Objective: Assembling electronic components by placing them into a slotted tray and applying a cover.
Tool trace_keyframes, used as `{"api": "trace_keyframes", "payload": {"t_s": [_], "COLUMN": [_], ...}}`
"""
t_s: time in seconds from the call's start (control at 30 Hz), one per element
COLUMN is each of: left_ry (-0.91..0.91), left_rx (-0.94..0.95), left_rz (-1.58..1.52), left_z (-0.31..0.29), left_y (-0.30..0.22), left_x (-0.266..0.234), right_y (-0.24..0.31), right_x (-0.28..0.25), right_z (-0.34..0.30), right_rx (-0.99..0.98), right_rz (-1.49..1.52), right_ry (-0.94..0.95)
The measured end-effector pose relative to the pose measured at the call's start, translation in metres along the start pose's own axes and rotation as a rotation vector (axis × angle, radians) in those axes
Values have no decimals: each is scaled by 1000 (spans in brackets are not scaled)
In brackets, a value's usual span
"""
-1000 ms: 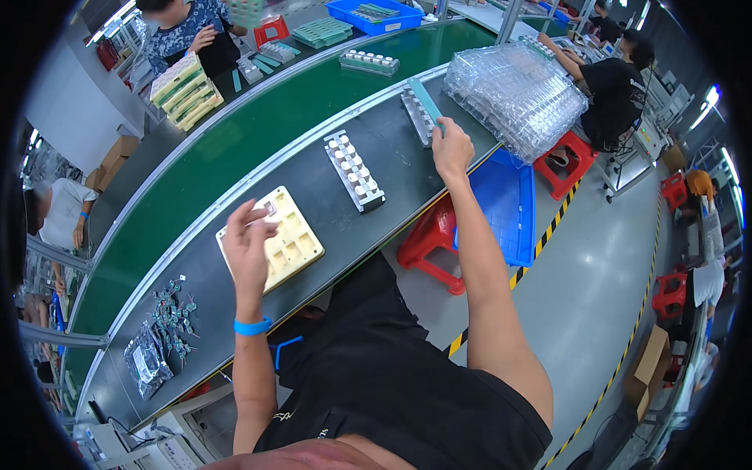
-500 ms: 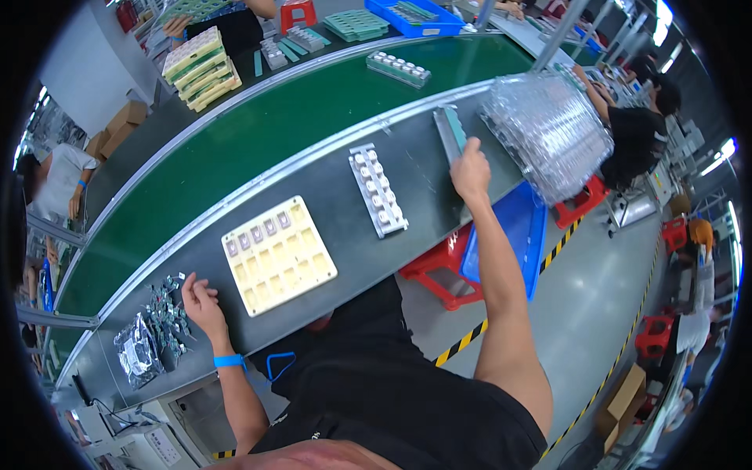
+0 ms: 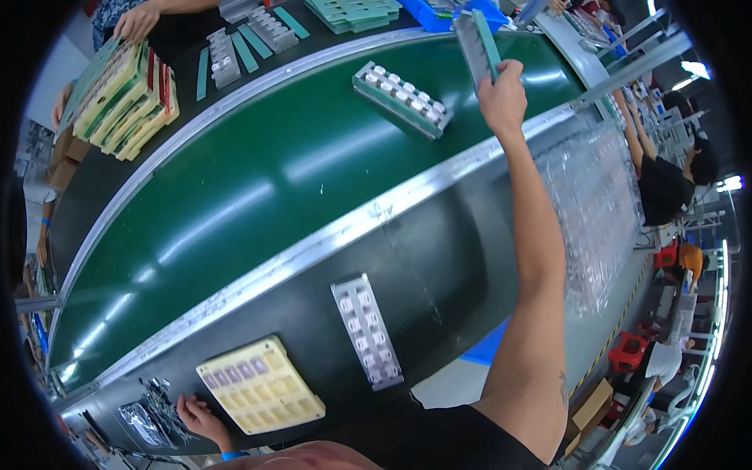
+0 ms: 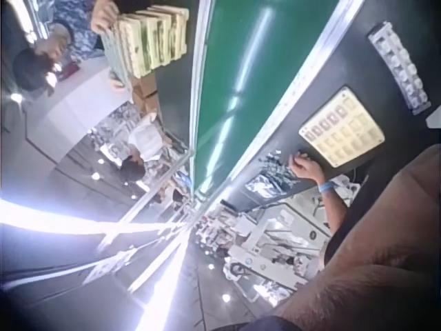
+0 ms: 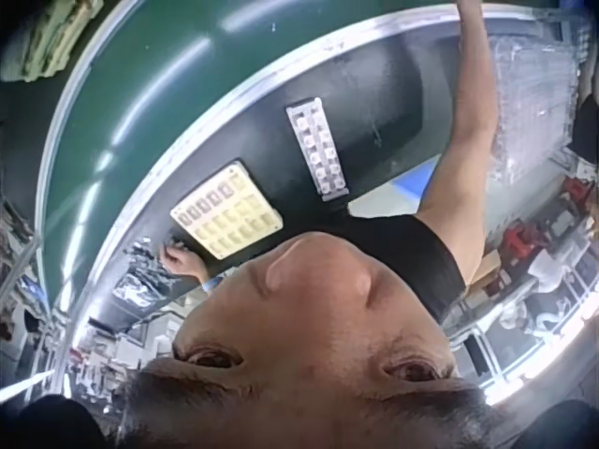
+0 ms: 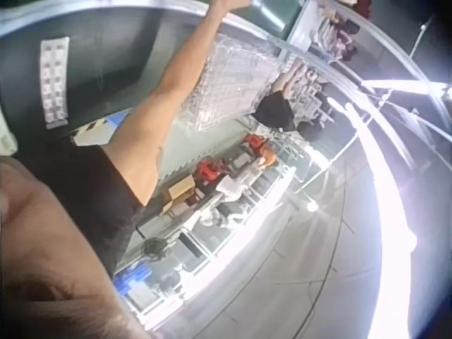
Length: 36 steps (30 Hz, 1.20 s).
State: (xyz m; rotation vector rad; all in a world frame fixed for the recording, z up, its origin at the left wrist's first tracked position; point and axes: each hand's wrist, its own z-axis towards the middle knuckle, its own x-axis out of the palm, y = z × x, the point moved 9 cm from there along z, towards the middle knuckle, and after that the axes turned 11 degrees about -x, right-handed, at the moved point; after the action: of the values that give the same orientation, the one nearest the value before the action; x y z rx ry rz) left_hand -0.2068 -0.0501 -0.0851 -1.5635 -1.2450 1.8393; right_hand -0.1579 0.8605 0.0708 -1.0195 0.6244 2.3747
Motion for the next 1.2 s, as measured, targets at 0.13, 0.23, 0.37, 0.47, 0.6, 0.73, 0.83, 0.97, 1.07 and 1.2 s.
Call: {"api": "trace_keyframes", "payload": {"t_s": [0.13,0.23,0.37,0.47,0.6,0.73,0.83,0.97,1.07,1.2], "left_ry": [-50,-116,-139,-173,-221,-158,-178,-165,-163,-119], "left_rx": [-55,13,-45,56,22,-48,-4,16,-19,-51], "left_rz": [3,71,153,137,200,165,189,154,181,163], "left_z": [6,8,1,0,-8,-7,-13,-14,-12,-10], "left_y": [21,26,17,8,-7,-16,-27,-21,-18,-11], "left_x": [-16,-17,-16,-10,-22,-3,-4,-1,-5,-5], "right_y": [-19,-30,-30,-39,40,140,211,194,190,204], "right_x": [84,133,159,186,163,191,200,272,283,289], "right_z": [83,136,203,234,190,162,124,137,139,142], "right_rx": [34,105,-73,-241,-296,-771,-878,-317,-311,-523], "right_rz": [-62,-90,-124,-332,-374,-37,395,-217,-211,-263], "right_ry": [-34,70,103,166,-230,-121,1,350,399,387]}}
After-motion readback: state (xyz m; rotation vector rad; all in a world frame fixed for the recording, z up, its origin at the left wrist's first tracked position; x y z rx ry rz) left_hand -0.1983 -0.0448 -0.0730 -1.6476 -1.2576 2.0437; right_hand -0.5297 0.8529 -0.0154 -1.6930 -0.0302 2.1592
